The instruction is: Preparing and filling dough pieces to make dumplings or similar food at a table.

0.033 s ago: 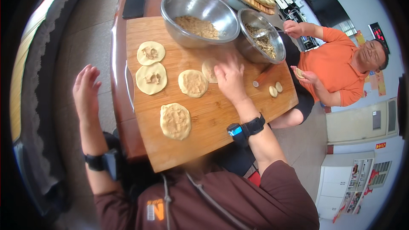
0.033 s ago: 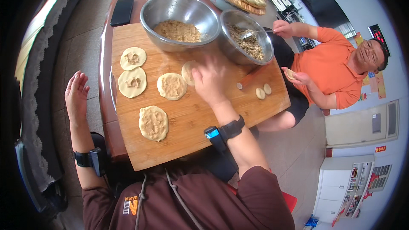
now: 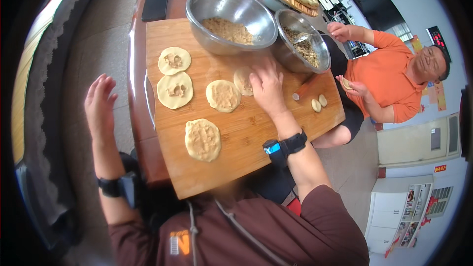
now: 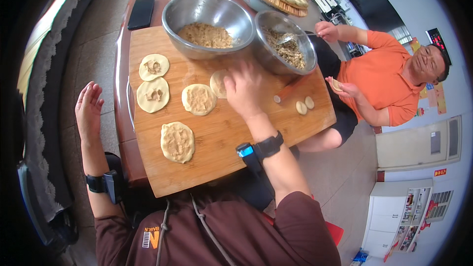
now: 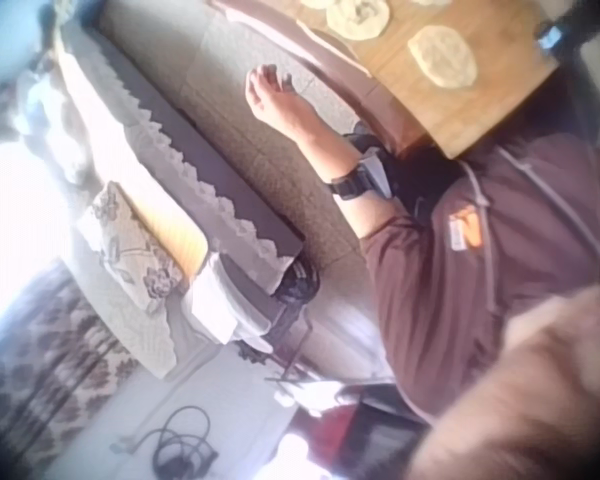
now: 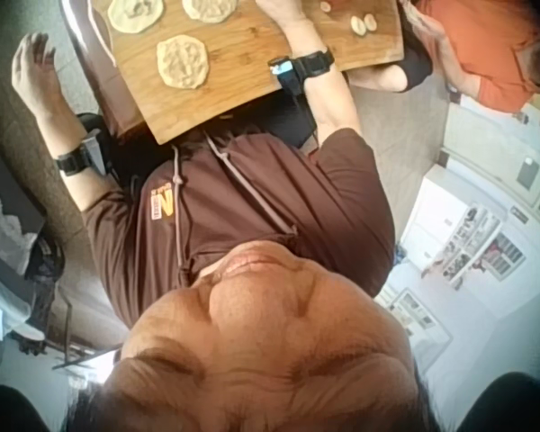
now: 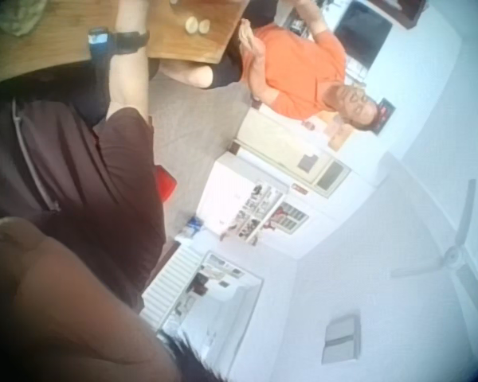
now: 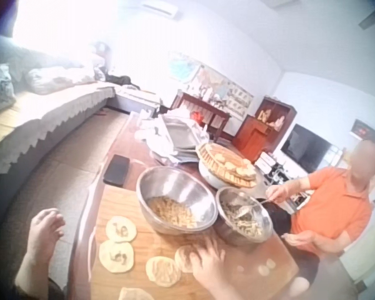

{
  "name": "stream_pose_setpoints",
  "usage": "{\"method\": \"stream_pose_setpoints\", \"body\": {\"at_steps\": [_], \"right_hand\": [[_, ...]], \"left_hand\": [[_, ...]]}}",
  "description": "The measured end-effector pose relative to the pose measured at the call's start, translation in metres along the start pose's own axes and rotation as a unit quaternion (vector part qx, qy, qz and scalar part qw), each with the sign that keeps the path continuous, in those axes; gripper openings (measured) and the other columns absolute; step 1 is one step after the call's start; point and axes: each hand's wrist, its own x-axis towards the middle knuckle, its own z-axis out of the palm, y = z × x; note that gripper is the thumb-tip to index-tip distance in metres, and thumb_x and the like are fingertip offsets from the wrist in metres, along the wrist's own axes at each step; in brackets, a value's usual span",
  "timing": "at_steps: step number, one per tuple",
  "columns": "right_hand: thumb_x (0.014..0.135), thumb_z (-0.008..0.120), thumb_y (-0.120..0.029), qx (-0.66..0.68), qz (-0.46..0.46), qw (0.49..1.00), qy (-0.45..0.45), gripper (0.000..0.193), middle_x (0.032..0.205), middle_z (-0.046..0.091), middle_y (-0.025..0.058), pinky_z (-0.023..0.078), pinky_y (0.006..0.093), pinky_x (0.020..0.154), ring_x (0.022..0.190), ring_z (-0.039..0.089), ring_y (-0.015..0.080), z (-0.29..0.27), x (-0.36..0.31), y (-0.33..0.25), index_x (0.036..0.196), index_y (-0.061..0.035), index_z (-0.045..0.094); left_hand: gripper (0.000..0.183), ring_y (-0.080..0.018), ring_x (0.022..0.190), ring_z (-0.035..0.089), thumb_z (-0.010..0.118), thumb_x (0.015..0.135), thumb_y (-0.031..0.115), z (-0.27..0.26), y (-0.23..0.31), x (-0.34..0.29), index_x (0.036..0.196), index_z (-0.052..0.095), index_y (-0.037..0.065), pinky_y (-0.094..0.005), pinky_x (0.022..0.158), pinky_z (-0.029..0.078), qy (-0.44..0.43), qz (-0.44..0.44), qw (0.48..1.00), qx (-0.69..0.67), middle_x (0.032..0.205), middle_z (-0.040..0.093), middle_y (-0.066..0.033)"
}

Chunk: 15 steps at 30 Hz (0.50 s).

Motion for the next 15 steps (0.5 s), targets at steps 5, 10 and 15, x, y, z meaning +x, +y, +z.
{"method": "stream_pose_setpoints", "body": {"at_steps": [5, 10, 15], "right_hand": [[0.08, 0.054, -0.017, -0.025, 0.001, 1.0, 0.008, 0.03, 0.131, 0.046, 0.0184, 0.029, 0.0534, 0.099, 0.124, 0.036, 0.0389, 0.014, 0.021, 0.019, 0.107, -0.0093, 0.063], [0.077, 0.054, -0.011, 0.008, 0.008, 1.0, 0.009, 0.027, 0.13, 0.047, 0.0177, 0.03, 0.0504, 0.101, 0.125, 0.035, 0.0376, 0.017, 0.02, 0.021, 0.102, -0.0104, 0.065], [0.077, 0.053, -0.007, 0.046, -0.022, 0.999, 0.02, 0.024, 0.131, 0.047, 0.0164, 0.03, 0.0484, 0.102, 0.126, 0.035, 0.0368, 0.008, 0.019, 0.019, 0.096, -0.0098, 0.068]], "left_hand": [[0.024, -0.0109, 0.092, 0.059, 0.055, 0.091, 0.017, -0.004, -0.001, 0.002, 0.112, 0.058, 0.005, -0.0234, 0.071, 0.045, 0.006, -0.004, 1.0, 0.002, 0.1, 0.063, -0.0016], [0.025, -0.0113, 0.092, 0.059, 0.055, 0.091, 0.016, -0.001, 0.0, 0.001, 0.113, 0.057, 0.005, -0.0237, 0.071, 0.046, 0.012, -0.004, 1.0, 0.006, 0.1, 0.063, -0.0023], [0.024, -0.0119, 0.093, 0.06, 0.055, 0.091, 0.015, -0.003, -0.001, 0.005, 0.113, 0.057, 0.004, -0.0234, 0.071, 0.047, -0.009, -0.003, 1.0, -0.008, 0.101, 0.063, -0.003]]}}
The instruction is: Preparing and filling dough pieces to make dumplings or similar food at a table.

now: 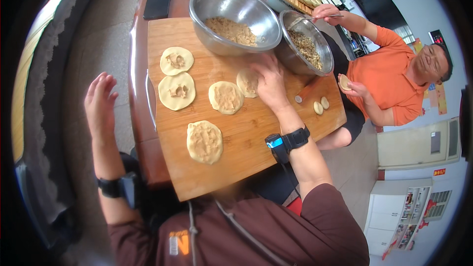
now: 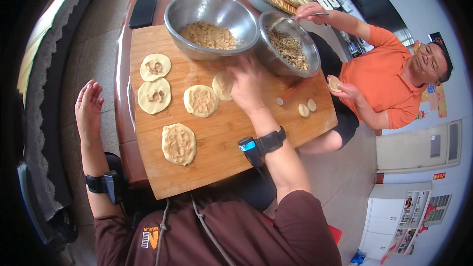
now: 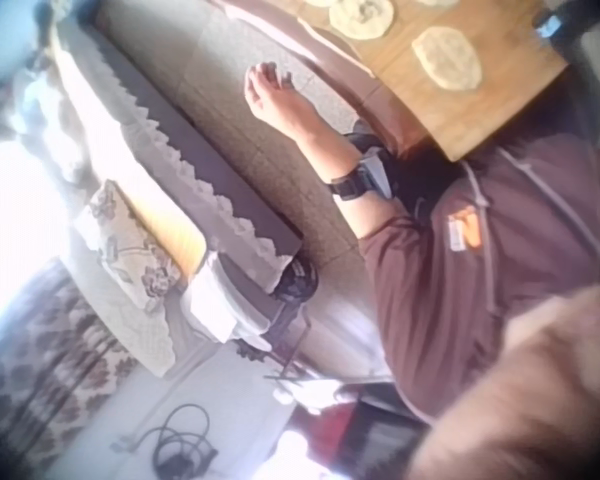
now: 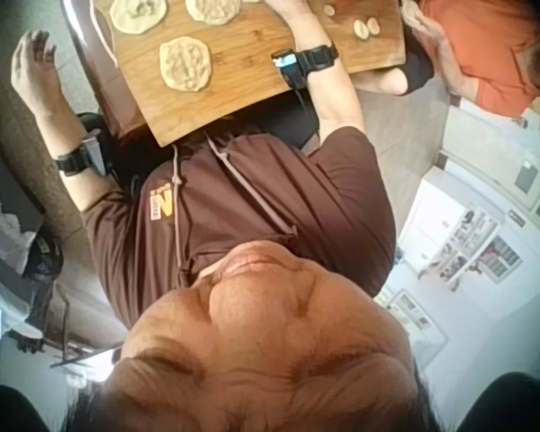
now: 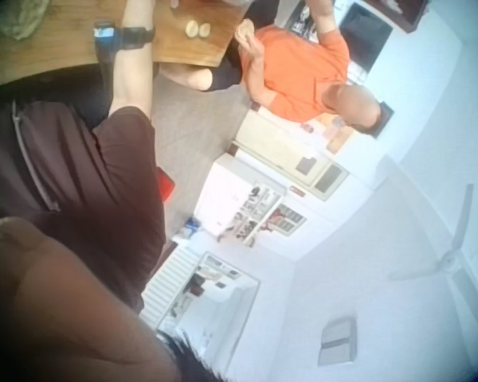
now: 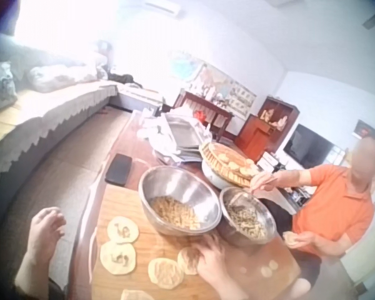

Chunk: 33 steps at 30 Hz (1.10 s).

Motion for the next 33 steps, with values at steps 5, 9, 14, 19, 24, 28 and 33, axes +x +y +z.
{"method": "stream_pose_setpoints", "body": {"at_steps": [5, 9, 14, 19, 24, 28, 33], "right_hand": [[0.077, 0.053, -0.005, -0.042, -0.035, 0.998, 0.018, 0.028, 0.128, 0.049, 0.0161, 0.029, 0.0468, 0.103, 0.125, 0.036, 0.0375, -0.001, -0.004, -0.001, 0.099, -0.01, 0.068], [0.076, 0.053, -0.005, -0.031, -0.021, 0.999, 0.001, 0.03, 0.131, 0.046, 0.0148, 0.026, 0.052, 0.103, 0.128, 0.032, 0.0371, -0.007, -0.011, -0.002, 0.102, -0.0113, 0.067], [0.075, 0.051, -0.001, -0.182, -0.047, 0.982, -0.037, 0.037, 0.137, 0.039, 0.0128, 0.02, 0.0648, 0.1, 0.131, 0.028, 0.036, -0.015, -0.023, -0.009, 0.108, -0.0127, 0.064], [0.073, 0.051, 0.003, -0.127, -0.022, 0.991, -0.02, 0.042, 0.137, 0.039, 0.013, 0.02, 0.0631, 0.102, 0.132, 0.027, 0.0366, -0.018, -0.028, -0.001, 0.109, -0.0133, 0.063], [0.071, 0.052, 0.006, -0.161, -0.017, 0.984, -0.072, 0.05, 0.139, 0.037, 0.0133, 0.02, 0.0623, 0.102, 0.132, 0.026, 0.0371, -0.019, -0.04, -0.012, 0.117, -0.0127, 0.059], [0.071, 0.05, 0.008, -0.183, -0.022, 0.979, -0.089, 0.055, 0.141, 0.035, 0.0146, 0.019, 0.062, 0.103, 0.132, 0.026, 0.0381, -0.024, -0.049, -0.017, 0.123, -0.0106, 0.054], [0.07, 0.049, 0.01, -0.093, 0.036, 0.994, -0.053, 0.059, 0.14, 0.035, 0.017, 0.019, 0.0598, 0.104, 0.132, 0.026, 0.039, -0.025, -0.046, -0.007, 0.125, -0.0102, 0.051]], "left_hand": [[0.024, -0.0122, 0.092, 0.06, 0.055, 0.091, 0.015, 0.0, -0.001, 0.001, 0.112, 0.058, 0.004, -0.0236, 0.07, 0.047, 0.005, -0.001, 1.0, 0.0, 0.1, 0.064, -0.0033], [0.023, -0.0123, 0.092, 0.061, 0.054, 0.091, 0.015, 0.0, -0.002, 0.001, 0.112, 0.058, 0.004, -0.0236, 0.07, 0.048, 0.01, -0.001, 1.0, 0.004, 0.099, 0.064, -0.0032], [0.024, -0.012, 0.091, 0.06, 0.054, 0.092, 0.015, 0.001, -0.001, 0.0, 0.112, 0.058, 0.005, -0.0236, 0.07, 0.047, 0.013, 0.001, 1.0, 0.01, 0.099, 0.064, -0.0029], [0.024, -0.0116, 0.092, 0.06, 0.054, 0.092, 0.016, 0.006, 0.0, -0.002, 0.112, 0.058, 0.005, -0.0235, 0.071, 0.047, 0.025, -0.003, 0.999, 0.02, 0.099, 0.064, -0.0025], [0.024, -0.0112, 0.091, 0.06, 0.055, 0.091, 0.016, -0.001, -0.002, 0.001, 0.112, 0.058, 0.005, -0.0229, 0.071, 0.046, 0.009, 0.0, 1.0, 0.009, 0.1, 0.063, -0.0022], [0.024, -0.0109, 0.091, 0.06, 0.055, 0.091, 0.017, -0.002, -0.003, 0.002, 0.112, 0.058, 0.005, -0.0227, 0.071, 0.046, 0.018, -0.002, 1.0, 0.009, 0.099, 0.064, -0.0021], [0.03, -0.0137, 0.092, 0.059, 0.058, 0.089, 0.019, 0.0, -0.004, 0.001, 0.114, 0.057, 0.003, -0.0268, 0.075, 0.044, 0.012, 0.006, 1.0, 0.006, 0.099, 0.064, -0.0053]]}}
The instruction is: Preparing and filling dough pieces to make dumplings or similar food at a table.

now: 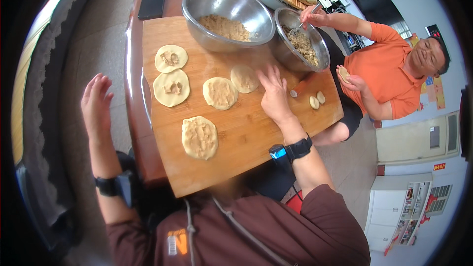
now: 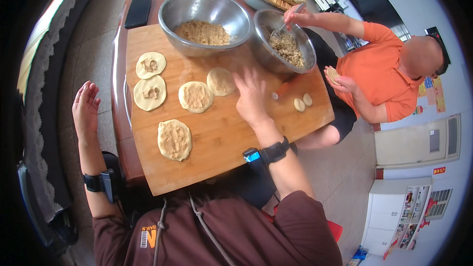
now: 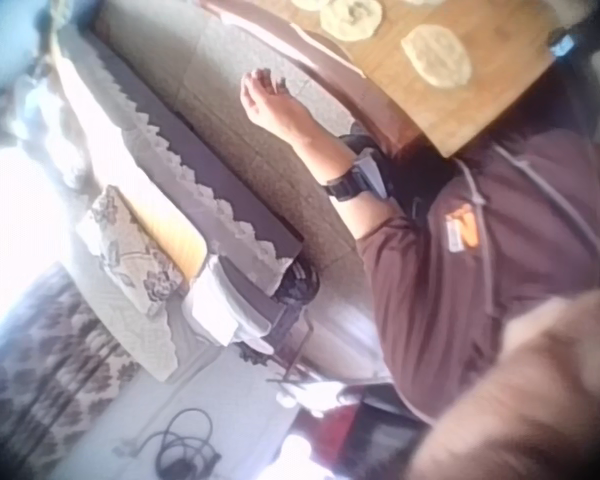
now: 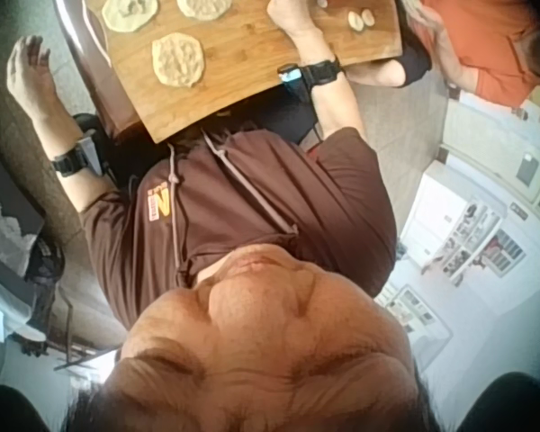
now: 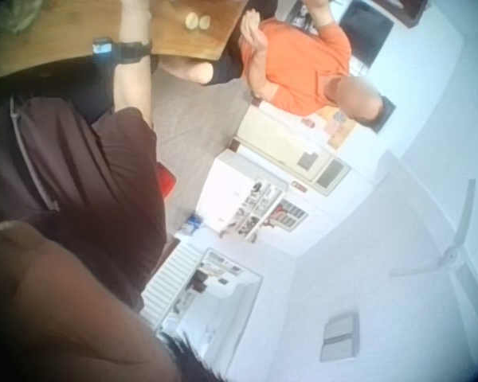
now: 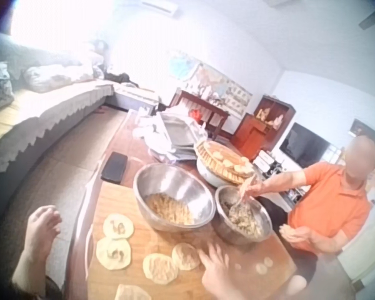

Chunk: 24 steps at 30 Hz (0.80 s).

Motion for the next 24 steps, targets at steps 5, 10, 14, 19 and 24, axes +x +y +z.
{"method": "stream_pose_setpoints", "body": {"at_steps": [5, 10, 14, 19, 24], "right_hand": [[0.069, 0.048, 0.012, -0.036, -0.018, 0.998, -0.056, 0.06, 0.138, 0.037, 0.0198, 0.019, 0.0581, 0.105, 0.131, 0.026, 0.0406, -0.008, -0.004, -0.015, 0.125, -0.0092, 0.051], [0.068, 0.048, 0.012, -0.032, -0.002, 0.998, -0.05, 0.061, 0.14, 0.035, 0.0185, 0.015, 0.0577, 0.106, 0.132, 0.025, 0.0395, -0.005, -0.011, -0.015, 0.125, -0.009, 0.051], [0.069, 0.049, 0.011, -0.019, -0.008, 0.998, -0.054, 0.06, 0.14, 0.035, 0.0178, 0.015, 0.0574, 0.107, 0.133, 0.025, 0.0377, -0.002, -0.013, -0.022, 0.126, -0.0092, 0.051], [0.071, 0.048, 0.01, -0.045, -0.017, 0.998, -0.047, 0.057, 0.14, 0.035, 0.0183, 0.016, 0.0566, 0.107, 0.132, 0.027, 0.0372, -0.002, -0.022, -0.026, 0.124, -0.0085, 0.052], [0.072, 0.046, 0.01, 0.021, 0.009, 1.0, 0.009, 0.054, 0.139, 0.036, 0.0196, 0.021, 0.0577, 0.104, 0.131, 0.029, 0.0386, -0.01, -0.004, -0.018, 0.123, -0.0078, 0.053]], "left_hand": [[0.024, -0.011, 0.091, 0.06, 0.055, 0.091, 0.016, -0.007, -0.001, 0.002, 0.112, 0.058, 0.005, -0.0227, 0.07, 0.047, 0.001, -0.005, 1.0, 0.002, 0.099, 0.064, -0.0024], [0.03, -0.0134, 0.092, 0.059, 0.059, 0.088, 0.019, -0.003, 0.0, 0.0, 0.113, 0.057, 0.002, -0.0265, 0.075, 0.043, 0.0, -0.004, 1.0, -0.006, 0.099, 0.064, -0.005], [0.026, -0.0123, 0.092, 0.059, 0.057, 0.09, 0.018, -0.003, -0.001, -0.002, 0.112, 0.058, 0.004, -0.0246, 0.073, 0.045, -0.006, -0.009, 1.0, -0.008, 0.099, 0.064, -0.0037], [0.023, -0.0118, 0.092, 0.06, 0.056, 0.091, 0.017, -0.005, 0.0, -0.001, 0.111, 0.059, 0.004, -0.0232, 0.072, 0.047, 0.002, -0.004, 1.0, -0.009, 0.099, 0.064, -0.0029], [0.029, -0.0135, 0.094, 0.059, 0.059, 0.089, 0.02, -0.003, 0.001, -0.002, 0.112, 0.058, 0.003, -0.0279, 0.076, 0.044, 0.001, -0.005, 1.0, -0.004, 0.1, 0.063, -0.0045]]}}
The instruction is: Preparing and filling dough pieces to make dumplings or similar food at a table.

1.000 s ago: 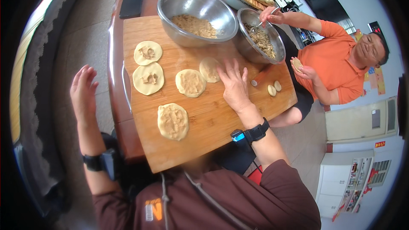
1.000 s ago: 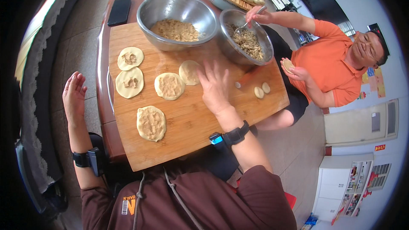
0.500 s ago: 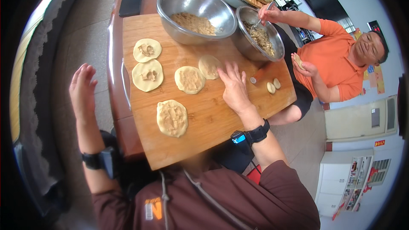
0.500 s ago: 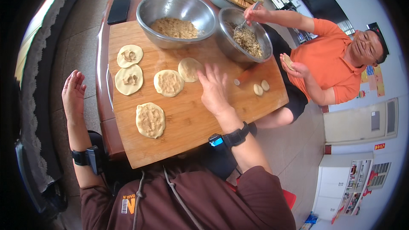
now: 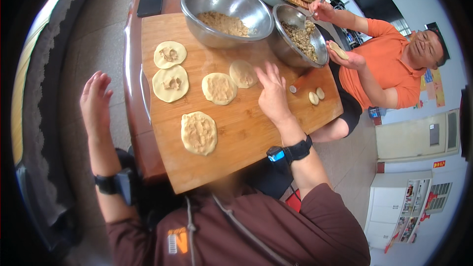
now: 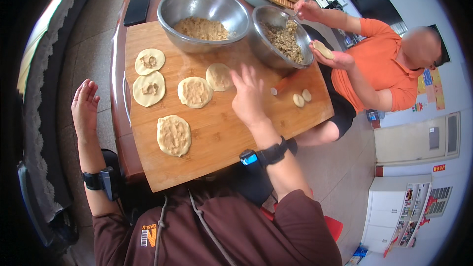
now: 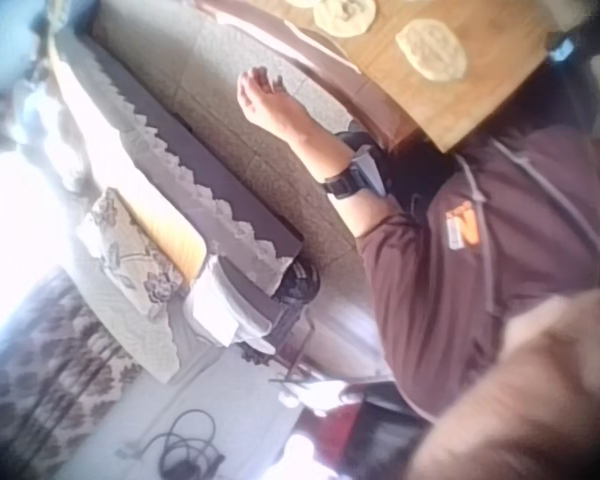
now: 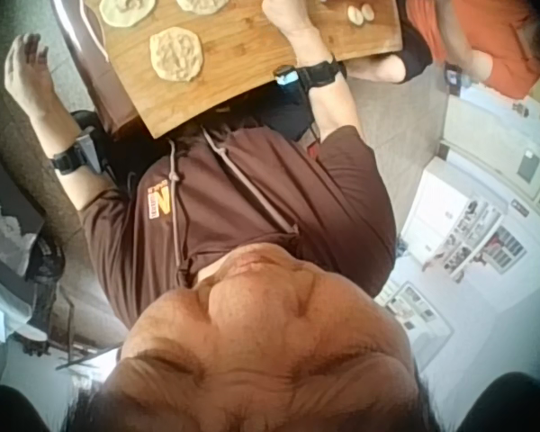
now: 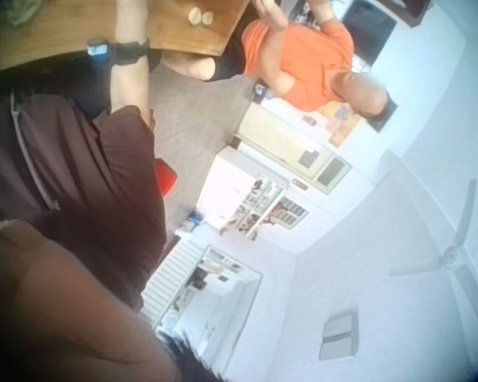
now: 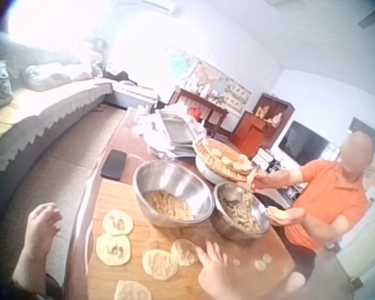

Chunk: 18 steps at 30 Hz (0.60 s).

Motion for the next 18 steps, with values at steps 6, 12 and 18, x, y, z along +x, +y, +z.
{"method": "stream_pose_setpoints", "body": {"at_steps": [6, 12, 18], "right_hand": [[0.072, 0.044, 0.011, 0.003, 0.024, 0.997, -0.078, 0.056, 0.14, 0.035, 0.0198, 0.016, 0.0592, 0.105, 0.132, 0.027, 0.0407, 0.005, -0.011, -0.019, 0.124, -0.007, 0.052], [0.072, 0.045, 0.011, -0.019, -0.004, 0.998, -0.056, 0.058, 0.142, 0.033, 0.0176, 0.013, 0.0593, 0.106, 0.133, 0.024, 0.0394, 0.006, -0.011, -0.028, 0.127, -0.0078, 0.049], [0.073, 0.047, 0.009, -0.04, -0.013, 0.997, -0.07, 0.057, 0.142, 0.033, 0.017, 0.012, 0.0605, 0.106, 0.134, 0.022, 0.0387, 0.011, -0.005, -0.037, 0.127, -0.0088, 0.049]], "left_hand": [[0.03, -0.0142, 0.093, 0.059, 0.059, 0.089, 0.02, 0.002, 0.002, -0.003, 0.113, 0.057, 0.002, -0.0279, 0.076, 0.044, 0.005, 0.005, 1.0, 0.002, 0.099, 0.063, -0.0055], [0.029, -0.0141, 0.094, 0.058, 0.058, 0.089, 0.019, -0.003, 0.001, 0.0, 0.113, 0.057, 0.002, -0.0274, 0.076, 0.044, -0.01, 0.0, 1.0, -0.011, 0.099, 0.063, -0.0056], [0.029, -0.0136, 0.092, 0.059, 0.058, 0.09, 0.019, 0.002, 0.004, -0.004, 0.113, 0.057, 0.002, -0.0265, 0.075, 0.044, -0.006, 0.005, 1.0, -0.006, 0.099, 0.063, -0.0052]]}}
